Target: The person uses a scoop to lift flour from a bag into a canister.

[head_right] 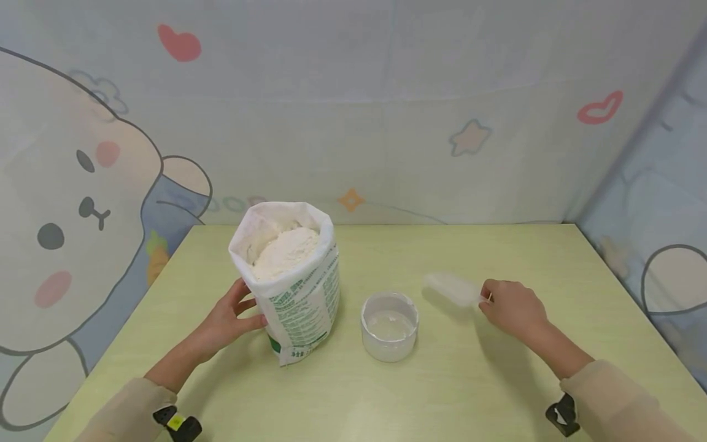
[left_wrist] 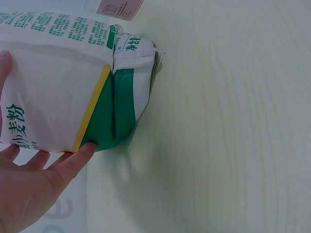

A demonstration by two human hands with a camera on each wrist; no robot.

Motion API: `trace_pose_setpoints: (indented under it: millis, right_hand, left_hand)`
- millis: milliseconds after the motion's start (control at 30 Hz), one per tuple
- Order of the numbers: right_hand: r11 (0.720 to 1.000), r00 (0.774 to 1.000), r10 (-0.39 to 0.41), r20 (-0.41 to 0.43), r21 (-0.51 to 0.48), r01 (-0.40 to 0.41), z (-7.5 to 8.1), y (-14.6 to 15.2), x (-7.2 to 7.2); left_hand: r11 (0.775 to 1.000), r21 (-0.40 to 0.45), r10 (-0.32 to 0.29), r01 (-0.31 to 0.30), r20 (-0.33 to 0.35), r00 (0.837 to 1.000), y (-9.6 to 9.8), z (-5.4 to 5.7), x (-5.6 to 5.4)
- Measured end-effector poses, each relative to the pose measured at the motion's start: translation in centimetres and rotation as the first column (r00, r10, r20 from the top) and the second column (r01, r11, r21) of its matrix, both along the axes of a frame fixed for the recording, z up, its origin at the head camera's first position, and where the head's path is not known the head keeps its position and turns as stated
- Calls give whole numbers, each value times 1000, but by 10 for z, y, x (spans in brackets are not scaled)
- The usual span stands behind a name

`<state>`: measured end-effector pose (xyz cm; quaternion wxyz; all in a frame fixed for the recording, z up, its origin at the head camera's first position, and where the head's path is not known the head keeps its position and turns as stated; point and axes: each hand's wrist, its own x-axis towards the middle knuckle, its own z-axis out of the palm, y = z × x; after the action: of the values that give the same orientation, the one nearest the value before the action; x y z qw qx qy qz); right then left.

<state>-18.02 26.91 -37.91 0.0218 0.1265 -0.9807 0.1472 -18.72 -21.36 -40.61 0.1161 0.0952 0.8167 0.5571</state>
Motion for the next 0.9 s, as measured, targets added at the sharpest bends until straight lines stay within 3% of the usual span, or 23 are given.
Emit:
trace_pose_setpoints:
  millis: [533, 900]
  right_hand:
    - [995, 994, 62, -88, 79, -55, 34, -1, -15]
    - [985, 979, 123, -165, 142, -100, 58, -10, -23]
  left_hand:
    - [1000, 5, 4, -4, 6, 1000, 1, 1, 1]
    - [1000, 14, -2, 2, 0, 1000, 1, 1, 1]
